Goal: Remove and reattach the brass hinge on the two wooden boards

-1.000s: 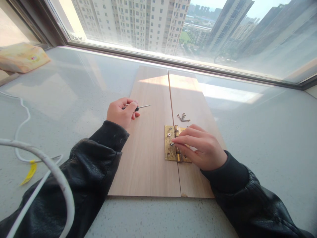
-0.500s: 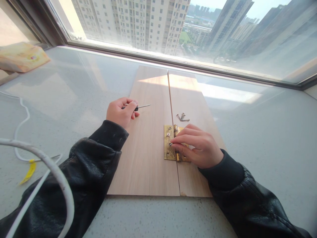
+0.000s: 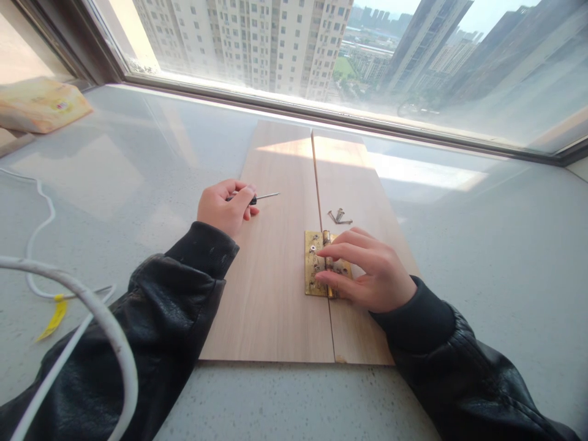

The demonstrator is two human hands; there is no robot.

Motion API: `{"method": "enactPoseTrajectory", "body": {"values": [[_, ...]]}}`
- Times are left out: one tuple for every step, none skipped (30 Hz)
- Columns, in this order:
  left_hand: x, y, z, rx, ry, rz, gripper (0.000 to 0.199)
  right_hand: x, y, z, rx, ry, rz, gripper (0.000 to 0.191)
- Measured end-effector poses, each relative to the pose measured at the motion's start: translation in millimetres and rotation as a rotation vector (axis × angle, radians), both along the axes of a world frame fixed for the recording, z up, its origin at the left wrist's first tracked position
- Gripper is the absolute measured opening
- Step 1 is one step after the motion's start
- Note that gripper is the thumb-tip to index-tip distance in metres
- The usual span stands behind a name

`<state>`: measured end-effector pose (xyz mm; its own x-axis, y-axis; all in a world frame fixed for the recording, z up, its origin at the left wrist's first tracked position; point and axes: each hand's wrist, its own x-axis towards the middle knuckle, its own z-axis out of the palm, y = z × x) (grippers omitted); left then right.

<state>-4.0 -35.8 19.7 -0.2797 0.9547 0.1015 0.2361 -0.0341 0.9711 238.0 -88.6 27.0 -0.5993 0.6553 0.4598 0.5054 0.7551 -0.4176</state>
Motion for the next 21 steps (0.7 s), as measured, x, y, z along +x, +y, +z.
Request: {"method": "enactPoseTrajectory", "body": {"values": [[-0.1,0.0,-0.2,0.0,-0.001,-0.002,0.018,0.1,-0.2,0.1,0.001,0.005,0.008,0.02],[-0.1,0.0,-0.3,0.001,-0.003,-0.003,0.018,0.0,-0.3,0.1,0.002,0.006,0.018,0.02],[-0.1,-0.1,-0.3,0.002,-0.005,-0.004,0.018,-0.1,-0.3,0.1,0.005,0.005,0.029,0.018],[0.0,-0.2,-0.2,0.004,-0.006,-0.004,0.018,-0.2,-0.3,0.1,0.008,0.004,0.041,0.016],[0.1,-0.2,0.0,0.005,-0.006,-0.004,0.018,-0.3,-0.3,-0.1,0.012,0.002,0.052,0.015],[0.2,-0.3,0.2,0.006,-0.004,-0.003,0.018,-0.3,-0.2,-0.3,0.016,0.002,0.06,0.014],[0.3,-0.3,0.3,0.006,-0.003,-0.003,0.018,-0.2,0.0,-0.6,0.02,0.003,0.063,0.013],[0.4,-0.3,0.4,0.006,-0.001,-0.003,0.018,0.0,0.2,-0.9,0.021,0.005,0.064,0.013],[0.4,-0.2,0.4,0.006,0.002,-0.002,0.018,0.2,0.5,-1.2,0.021,0.005,0.065,0.013],[0.3,0.0,0.4,0.005,0.004,-0.002,0.018,0.5,0.7,-1.4,0.019,0.004,0.068,0.013],[0.2,0.2,0.2,0.005,0.006,-0.002,0.018,0.7,0.9,-1.5,0.016,0.003,0.071,0.013],[0.1,0.3,0.0,0.006,0.007,-0.003,0.018,1.0,1.1,-1.5,0.011,0.0,0.074,0.012],[0.0,0.5,-0.2,0.007,0.007,-0.002,0.018,1.2,1.3,-1.4,0.006,-0.003,0.078,0.012],[-0.1,0.6,-0.4,0.009,0.006,-0.002,0.018,1.4,1.3,-1.0,0.003,-0.006,0.078,0.01],[-0.2,0.8,-0.6,0.011,0.003,-0.002,0.018,1.6,1.3,-0.6,0.001,-0.009,0.077,0.009],[-0.2,0.9,-0.8,0.013,0.001,-0.001,0.018,1.7,1.2,0.0,-0.001,-0.014,0.076,0.008],[-0.3,0.9,-0.9,0.013,0.0,-0.001,0.018,1.7,1.0,0.7,-0.001,-0.022,0.075,0.007],[-0.3,0.9,-0.9,0.013,-0.002,0.0,0.018,1.7,0.8,1.4,-0.001,-0.032,0.075,0.006],[-0.3,0.9,-0.9,0.012,-0.004,0.0,0.018,1.5,0.5,2.1,-0.001,-0.044,0.076,0.005],[-0.2,0.9,-0.9,0.011,-0.008,0.0,0.017,1.2,0.2,2.7,-0.002,-0.059,0.075,0.005],[-0.2,0.8,-0.8,0.01,-0.01,0.0,0.017,0.8,-0.1,3.3,-0.003,-0.074,0.072,0.006]]}}
